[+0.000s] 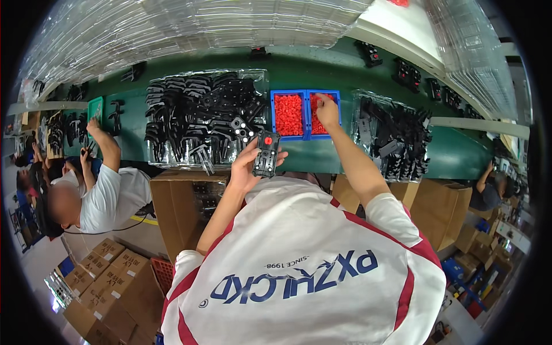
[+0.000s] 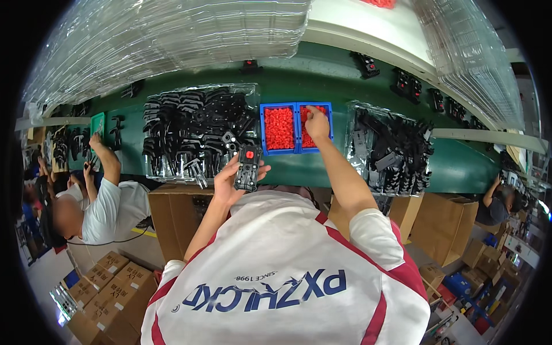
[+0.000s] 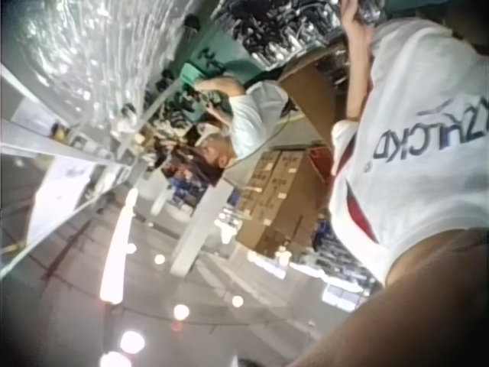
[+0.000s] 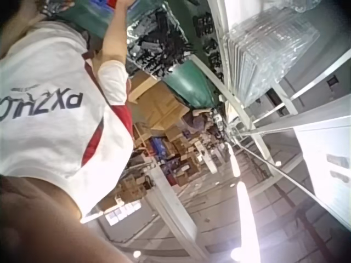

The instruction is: Assembling plastic brackets and components on a production line.

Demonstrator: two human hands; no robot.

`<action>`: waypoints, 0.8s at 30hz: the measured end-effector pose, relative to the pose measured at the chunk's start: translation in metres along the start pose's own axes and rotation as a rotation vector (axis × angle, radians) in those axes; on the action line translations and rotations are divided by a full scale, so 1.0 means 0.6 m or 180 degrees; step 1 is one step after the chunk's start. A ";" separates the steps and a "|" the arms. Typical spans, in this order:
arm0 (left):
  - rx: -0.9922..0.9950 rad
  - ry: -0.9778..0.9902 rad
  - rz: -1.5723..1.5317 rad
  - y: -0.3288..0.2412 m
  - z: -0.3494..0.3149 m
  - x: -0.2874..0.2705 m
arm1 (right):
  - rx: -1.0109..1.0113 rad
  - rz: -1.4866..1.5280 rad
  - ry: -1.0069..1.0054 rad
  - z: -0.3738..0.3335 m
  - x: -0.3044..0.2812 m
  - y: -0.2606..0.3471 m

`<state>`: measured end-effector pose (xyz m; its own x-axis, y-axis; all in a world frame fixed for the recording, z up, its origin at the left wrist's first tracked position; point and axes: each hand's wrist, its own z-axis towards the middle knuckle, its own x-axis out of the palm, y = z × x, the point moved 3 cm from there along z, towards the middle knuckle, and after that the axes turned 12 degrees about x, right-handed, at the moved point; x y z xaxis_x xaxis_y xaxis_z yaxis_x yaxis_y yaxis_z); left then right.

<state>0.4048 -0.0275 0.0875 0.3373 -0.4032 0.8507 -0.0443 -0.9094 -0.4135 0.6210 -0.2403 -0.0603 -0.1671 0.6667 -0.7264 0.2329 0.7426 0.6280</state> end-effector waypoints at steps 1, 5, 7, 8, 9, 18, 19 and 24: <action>-0.0028 0.0052 -0.0044 -0.002 -0.004 -0.003 | -0.0190 -0.0206 -0.0051 0.008 0.009 -0.001; -0.0022 0.0178 0.0001 -0.007 -0.017 -0.015 | -0.0470 -0.0631 -0.0098 0.022 0.031 0.002; 0.0048 0.0275 0.0224 -0.005 -0.027 -0.020 | -0.0234 -0.0719 -0.0043 0.020 0.024 0.013; 0.0069 0.0329 0.0336 -0.005 -0.030 -0.022 | -0.0107 -0.0768 -0.0026 0.018 0.021 0.017; 0.0080 0.0311 0.0330 -0.004 -0.032 -0.018 | -0.0075 -0.0726 -0.0182 0.014 0.016 0.019; 0.0010 0.0054 -0.0227 -0.008 -0.006 -0.016 | -0.0452 0.1830 0.0780 -0.180 -0.071 0.168; 0.0011 0.0049 -0.0236 -0.008 -0.002 -0.018 | -0.0616 0.1644 0.1098 -0.223 -0.079 0.198; 0.0379 -0.0250 0.0200 -0.009 0.014 -0.020 | -0.2112 0.1069 0.1255 -0.332 -0.077 0.279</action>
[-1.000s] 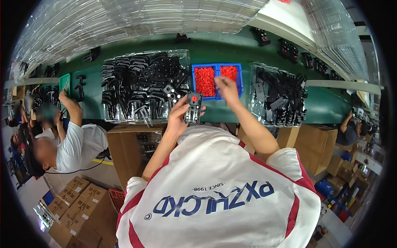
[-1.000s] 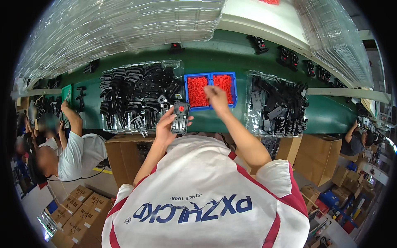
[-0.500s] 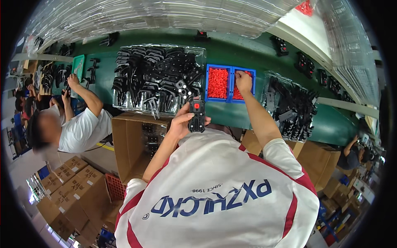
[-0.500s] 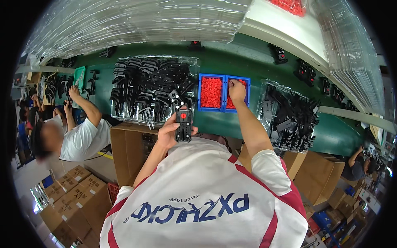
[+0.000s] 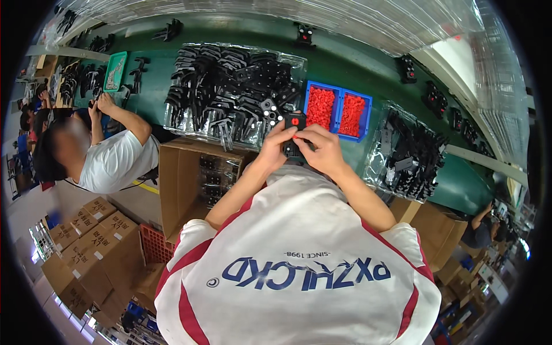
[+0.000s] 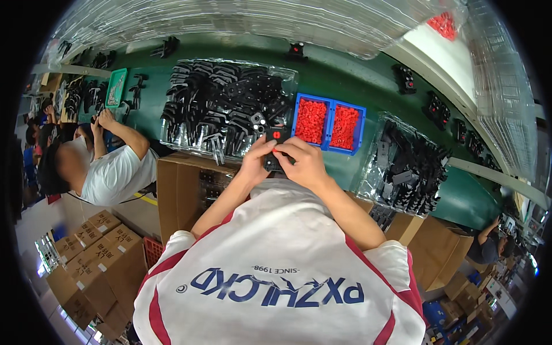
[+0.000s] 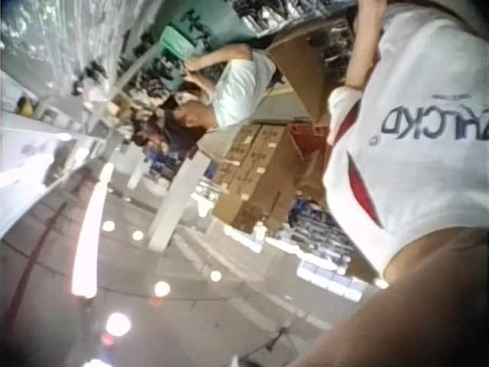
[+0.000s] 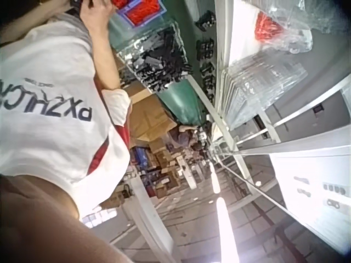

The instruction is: Assembling plastic brackets and components on a production line.

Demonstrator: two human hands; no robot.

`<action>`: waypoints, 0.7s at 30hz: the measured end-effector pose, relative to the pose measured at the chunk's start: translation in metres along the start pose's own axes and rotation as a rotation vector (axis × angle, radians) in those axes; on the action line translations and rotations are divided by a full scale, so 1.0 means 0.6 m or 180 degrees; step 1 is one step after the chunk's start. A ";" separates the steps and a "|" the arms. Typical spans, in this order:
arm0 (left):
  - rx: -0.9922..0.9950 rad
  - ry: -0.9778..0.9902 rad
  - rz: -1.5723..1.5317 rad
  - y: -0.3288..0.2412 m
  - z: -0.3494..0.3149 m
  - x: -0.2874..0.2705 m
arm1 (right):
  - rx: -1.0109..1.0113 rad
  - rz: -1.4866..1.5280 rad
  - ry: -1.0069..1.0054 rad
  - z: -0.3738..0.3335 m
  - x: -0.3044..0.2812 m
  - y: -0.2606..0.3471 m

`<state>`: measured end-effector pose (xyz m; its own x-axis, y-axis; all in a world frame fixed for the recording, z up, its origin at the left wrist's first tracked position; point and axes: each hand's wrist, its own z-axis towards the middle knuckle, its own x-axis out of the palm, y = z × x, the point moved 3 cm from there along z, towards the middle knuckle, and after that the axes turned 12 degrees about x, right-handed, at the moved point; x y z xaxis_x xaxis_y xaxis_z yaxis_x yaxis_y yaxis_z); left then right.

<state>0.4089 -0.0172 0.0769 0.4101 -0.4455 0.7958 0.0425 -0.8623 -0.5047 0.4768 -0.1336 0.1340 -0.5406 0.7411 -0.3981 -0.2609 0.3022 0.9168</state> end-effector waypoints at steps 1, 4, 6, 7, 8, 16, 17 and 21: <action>0.0024 -0.0023 0.0038 0.006 0.001 -0.004 | -0.0055 -0.0148 -0.0087 -0.003 0.002 0.003; 0.0133 -0.0109 0.0199 0.002 0.005 -0.025 | -0.0248 -0.0532 -0.0357 0.003 0.022 0.009; 0.0196 -0.0086 0.0181 -0.006 0.001 -0.030 | -0.0291 -0.0568 -0.0326 0.005 0.032 0.012; 0.0227 -0.0053 0.0153 -0.011 -0.001 -0.033 | -0.0310 -0.0625 -0.0311 0.007 0.038 0.013; 0.0261 -0.0023 0.0120 -0.015 -0.005 -0.037 | -0.0330 -0.0682 -0.0289 0.009 0.044 0.015; 0.0748 -0.0307 -0.0310 -0.057 -0.042 -0.103 | -0.0899 -0.0499 0.0485 0.047 0.115 0.047; 0.0871 -0.0416 -0.0343 -0.072 -0.053 -0.102 | -0.0861 -0.0369 0.0717 0.053 0.123 0.053; 0.1183 -0.0701 -0.0438 -0.106 -0.106 -0.134 | -0.0635 0.0365 0.1180 0.078 0.180 0.058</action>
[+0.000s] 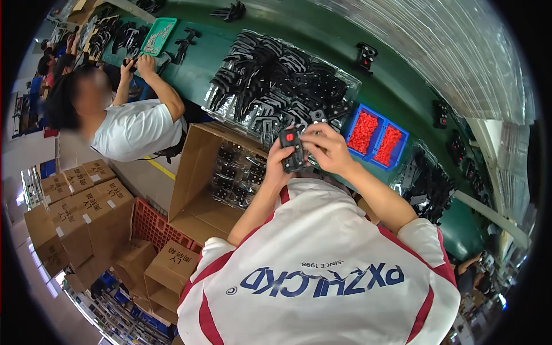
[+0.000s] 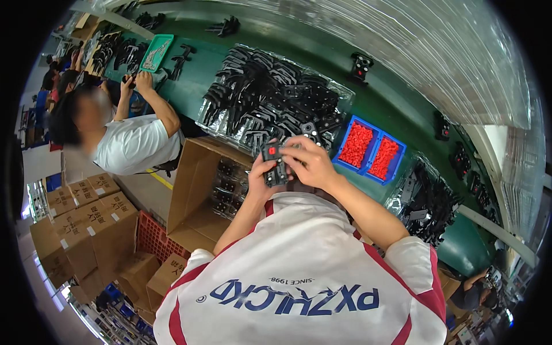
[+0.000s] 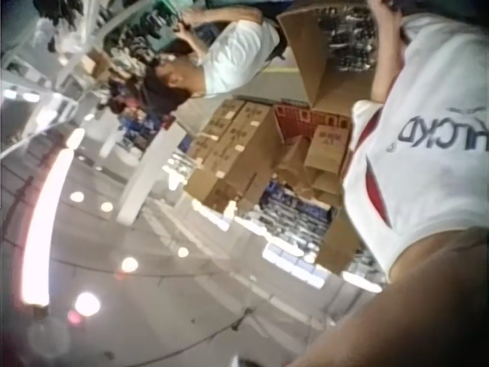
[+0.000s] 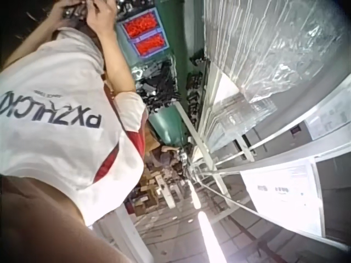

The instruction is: Assembling plastic brackets and components on a production line.

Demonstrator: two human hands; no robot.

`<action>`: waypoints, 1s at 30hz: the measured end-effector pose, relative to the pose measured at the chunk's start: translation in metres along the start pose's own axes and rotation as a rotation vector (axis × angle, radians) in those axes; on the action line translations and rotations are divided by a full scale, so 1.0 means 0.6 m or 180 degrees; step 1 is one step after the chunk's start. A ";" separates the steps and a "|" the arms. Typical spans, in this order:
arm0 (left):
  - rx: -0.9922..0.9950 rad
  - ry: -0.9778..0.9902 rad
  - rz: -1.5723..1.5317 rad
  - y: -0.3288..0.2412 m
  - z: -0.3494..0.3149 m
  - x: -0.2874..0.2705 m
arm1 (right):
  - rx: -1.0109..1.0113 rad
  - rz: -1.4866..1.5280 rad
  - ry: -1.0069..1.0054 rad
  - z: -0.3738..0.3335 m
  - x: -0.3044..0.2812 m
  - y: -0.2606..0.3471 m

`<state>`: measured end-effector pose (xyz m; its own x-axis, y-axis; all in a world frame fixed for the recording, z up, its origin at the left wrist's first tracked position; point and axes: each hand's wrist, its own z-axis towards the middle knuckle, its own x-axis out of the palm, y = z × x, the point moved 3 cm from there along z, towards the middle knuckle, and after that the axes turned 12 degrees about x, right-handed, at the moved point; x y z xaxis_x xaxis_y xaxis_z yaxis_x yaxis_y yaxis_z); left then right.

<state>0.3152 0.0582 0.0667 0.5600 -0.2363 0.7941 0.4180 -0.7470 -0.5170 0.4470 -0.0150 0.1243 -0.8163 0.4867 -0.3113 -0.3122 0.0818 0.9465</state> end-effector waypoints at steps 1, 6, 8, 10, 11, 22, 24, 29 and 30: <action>0.0032 -0.0040 0.0000 -0.009 -0.010 -0.018 | -0.0015 -0.0001 0.0024 0.015 0.018 -0.011; 0.0313 -0.0339 -0.0043 -0.045 -0.067 -0.084 | 0.0964 -0.1218 0.0357 0.090 0.146 -0.144; 0.0393 -0.0380 -0.0190 -0.064 -0.090 -0.087 | 0.1046 -0.2277 0.0400 0.108 0.189 -0.185; 0.0476 -0.0441 -0.0170 -0.076 -0.109 -0.089 | 0.1153 -0.2402 0.0524 0.117 0.212 -0.220; 0.0541 -0.0500 -0.0151 -0.081 -0.119 -0.090 | 0.1278 -0.2531 0.0642 0.121 0.222 -0.232; 0.0448 -0.0307 -0.0320 -0.039 -0.093 -0.074 | 0.1386 -0.0305 -0.0088 0.117 0.037 -0.068; 0.0099 -0.0135 -0.0506 -0.015 -0.067 -0.028 | 0.1400 0.0011 -0.0296 0.089 -0.024 -0.022; -0.0362 0.0540 -0.0334 0.045 -0.020 0.076 | 0.1555 -0.0336 -0.0157 0.004 -0.137 0.049; -0.0375 0.0749 -0.0147 0.059 -0.017 0.091 | 0.1380 -0.0476 -0.0409 -0.010 -0.161 0.058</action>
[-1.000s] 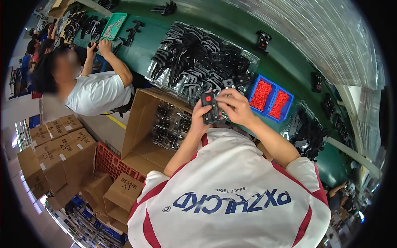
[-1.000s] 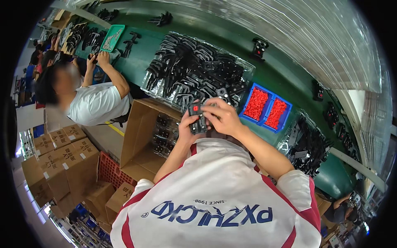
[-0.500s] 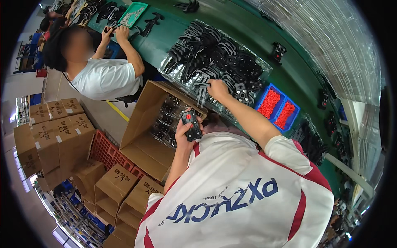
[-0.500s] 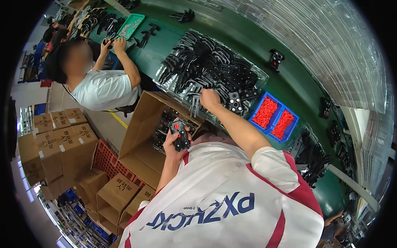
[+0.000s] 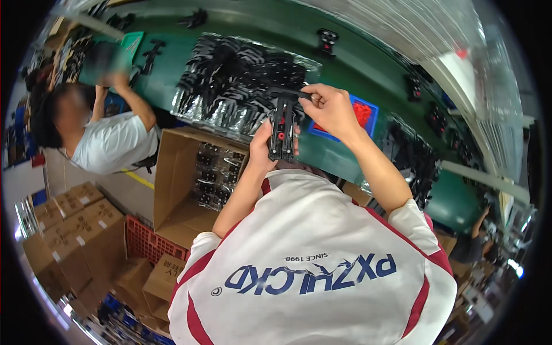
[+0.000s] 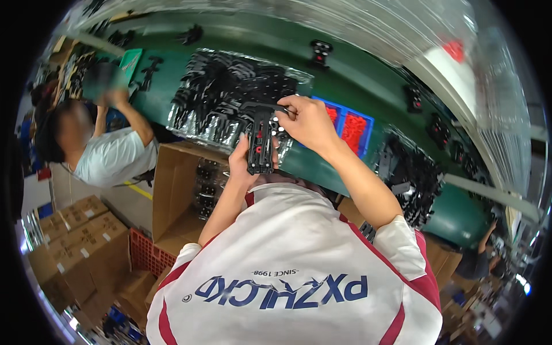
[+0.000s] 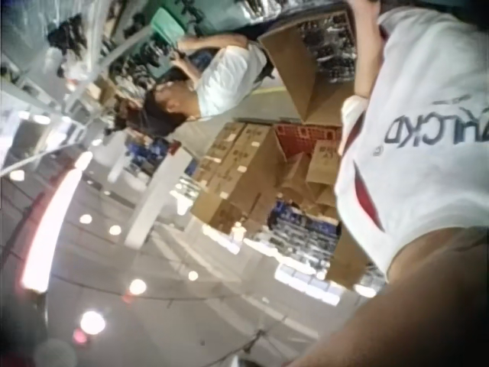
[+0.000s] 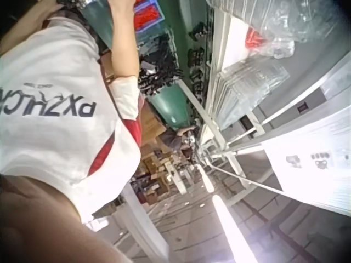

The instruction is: Assembling plastic brackets and components on a production line.

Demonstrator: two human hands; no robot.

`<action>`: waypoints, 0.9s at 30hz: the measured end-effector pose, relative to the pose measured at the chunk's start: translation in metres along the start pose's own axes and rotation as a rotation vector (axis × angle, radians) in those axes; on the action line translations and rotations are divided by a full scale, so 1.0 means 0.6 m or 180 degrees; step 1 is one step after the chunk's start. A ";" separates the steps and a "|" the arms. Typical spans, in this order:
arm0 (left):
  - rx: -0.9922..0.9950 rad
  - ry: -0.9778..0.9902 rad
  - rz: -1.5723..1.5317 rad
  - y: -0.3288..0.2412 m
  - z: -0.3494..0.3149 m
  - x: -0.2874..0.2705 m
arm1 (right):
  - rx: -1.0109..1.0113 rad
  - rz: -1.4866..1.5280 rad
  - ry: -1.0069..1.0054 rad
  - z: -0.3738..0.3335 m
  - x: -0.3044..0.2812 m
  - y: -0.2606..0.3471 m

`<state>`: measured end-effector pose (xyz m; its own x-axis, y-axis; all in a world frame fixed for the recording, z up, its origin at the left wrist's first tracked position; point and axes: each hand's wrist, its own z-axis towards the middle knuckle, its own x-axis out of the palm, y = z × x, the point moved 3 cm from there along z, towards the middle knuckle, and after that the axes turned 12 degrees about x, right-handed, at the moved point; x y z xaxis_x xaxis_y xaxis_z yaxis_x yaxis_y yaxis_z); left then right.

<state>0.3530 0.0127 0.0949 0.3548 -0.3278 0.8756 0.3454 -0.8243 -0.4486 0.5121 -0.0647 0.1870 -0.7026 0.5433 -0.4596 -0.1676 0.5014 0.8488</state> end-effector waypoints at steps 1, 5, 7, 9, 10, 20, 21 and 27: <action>-0.0037 0.0201 0.0196 0.014 0.007 0.012 | -0.0159 -0.0072 -0.0284 -0.014 -0.025 -0.003; -0.0243 0.0725 0.0514 0.065 0.018 0.073 | -0.0568 -0.0293 -0.0978 -0.073 -0.101 -0.022; -0.0428 0.0891 0.0388 0.080 0.020 0.117 | -0.0834 -0.0416 -0.1143 -0.101 -0.126 -0.030; -0.0542 0.0987 0.0336 0.098 0.019 0.143 | -0.0957 -0.0473 -0.1249 -0.127 -0.148 -0.036; -0.0616 0.0999 0.0366 0.108 0.017 0.151 | -0.0902 -0.0429 -0.1294 -0.140 -0.160 -0.039; -0.0930 0.0925 0.0469 0.172 -0.002 0.210 | -0.0403 -0.0004 -0.1260 -0.217 -0.232 -0.074; -0.0910 0.0940 0.0624 0.176 -0.003 0.209 | -0.0350 0.0099 -0.1155 -0.220 -0.237 -0.074; -0.0911 0.0918 0.0638 0.192 0.002 0.218 | -0.0339 0.2248 -0.1112 -0.249 -0.292 -0.150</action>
<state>0.4402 -0.1246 0.1577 0.1196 -0.5758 0.8088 0.0259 -0.8125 -0.5823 0.5467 -0.3057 0.2299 -0.4128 0.8973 0.1563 0.1591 -0.0979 0.9824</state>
